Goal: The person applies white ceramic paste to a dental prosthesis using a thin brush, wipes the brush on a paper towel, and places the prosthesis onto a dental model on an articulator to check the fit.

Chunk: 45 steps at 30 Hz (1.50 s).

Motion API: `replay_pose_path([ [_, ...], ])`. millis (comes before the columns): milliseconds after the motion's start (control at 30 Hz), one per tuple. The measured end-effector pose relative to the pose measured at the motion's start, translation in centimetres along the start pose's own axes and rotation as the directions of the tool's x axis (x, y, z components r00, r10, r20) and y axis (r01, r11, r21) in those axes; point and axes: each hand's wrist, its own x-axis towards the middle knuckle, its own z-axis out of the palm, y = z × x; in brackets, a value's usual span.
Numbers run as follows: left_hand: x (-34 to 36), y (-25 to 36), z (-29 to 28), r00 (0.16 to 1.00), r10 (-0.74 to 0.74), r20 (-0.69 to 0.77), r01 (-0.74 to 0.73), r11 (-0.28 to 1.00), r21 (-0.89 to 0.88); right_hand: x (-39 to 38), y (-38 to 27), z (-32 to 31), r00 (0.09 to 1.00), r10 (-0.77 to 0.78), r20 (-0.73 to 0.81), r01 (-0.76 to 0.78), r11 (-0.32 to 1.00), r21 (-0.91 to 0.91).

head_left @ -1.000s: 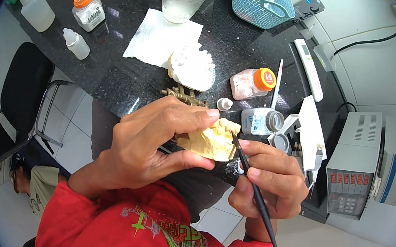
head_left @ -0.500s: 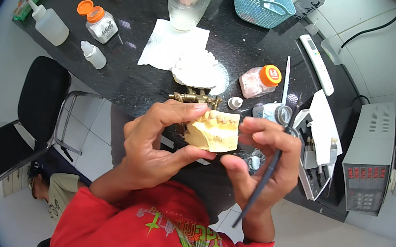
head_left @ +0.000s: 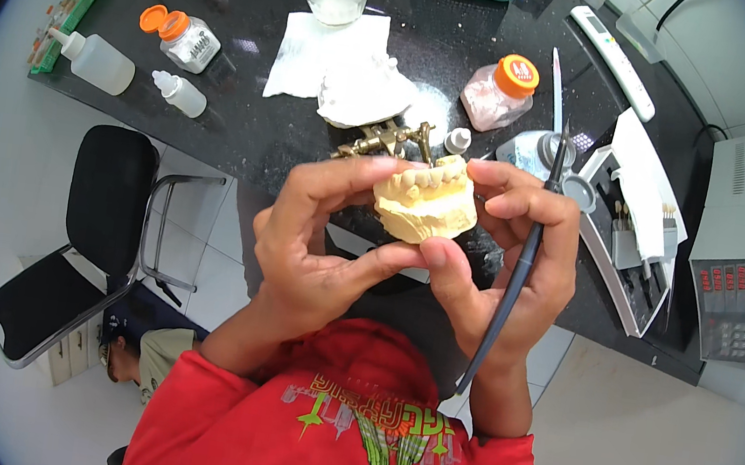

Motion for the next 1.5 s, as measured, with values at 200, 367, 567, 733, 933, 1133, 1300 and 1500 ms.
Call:
replay_pose_path([
  [200,1.6,1.2,-0.7,0.977,-0.208,0.058,0.215,0.944,-0.25,-0.6,0.1,-0.7,0.99,0.082,0.118,-0.087,0.996,0.035],
  [367,2.8,1.5,-1.4,0.96,-0.252,0.125,0.259,0.965,-0.038,-0.9,0.5,-0.7,0.993,0.021,0.118,-0.022,1.0,0.01],
  [567,2.8,2.0,-1.6,0.941,-0.312,0.131,0.327,0.938,-0.114,-1.0,0.5,-0.8,0.99,-0.018,0.138,0.027,0.997,-0.065],
  [733,2.5,1.6,-2.2,0.94,-0.301,0.159,0.323,0.936,-0.137,-0.8,-0.1,-0.9,0.985,-0.032,0.17,0.051,0.993,-0.107],
  [933,2.2,1.3,-2.2,0.945,-0.284,0.165,0.312,0.932,-0.183,0.7,-1.1,-2.4,0.978,-0.154,0.143,0.182,0.96,-0.214],
  [1133,2.5,1.3,-2.5,0.929,-0.303,0.211,0.34,0.925,-0.169,5.3,-3.0,-2.9,0.841,-0.251,0.479,0.423,0.858,-0.293],
  [1300,2.7,1.5,-2.5,0.929,-0.297,0.222,0.337,0.926,-0.17,7.1,-3.0,-2.3,0.726,-0.229,0.648,0.482,0.842,-0.243],
  [1500,2.8,1.7,-2.5,0.923,-0.306,0.233,0.347,0.924,-0.161,7.6,-3.5,-2.3,0.7,-0.148,0.699,0.454,0.848,-0.275],
])
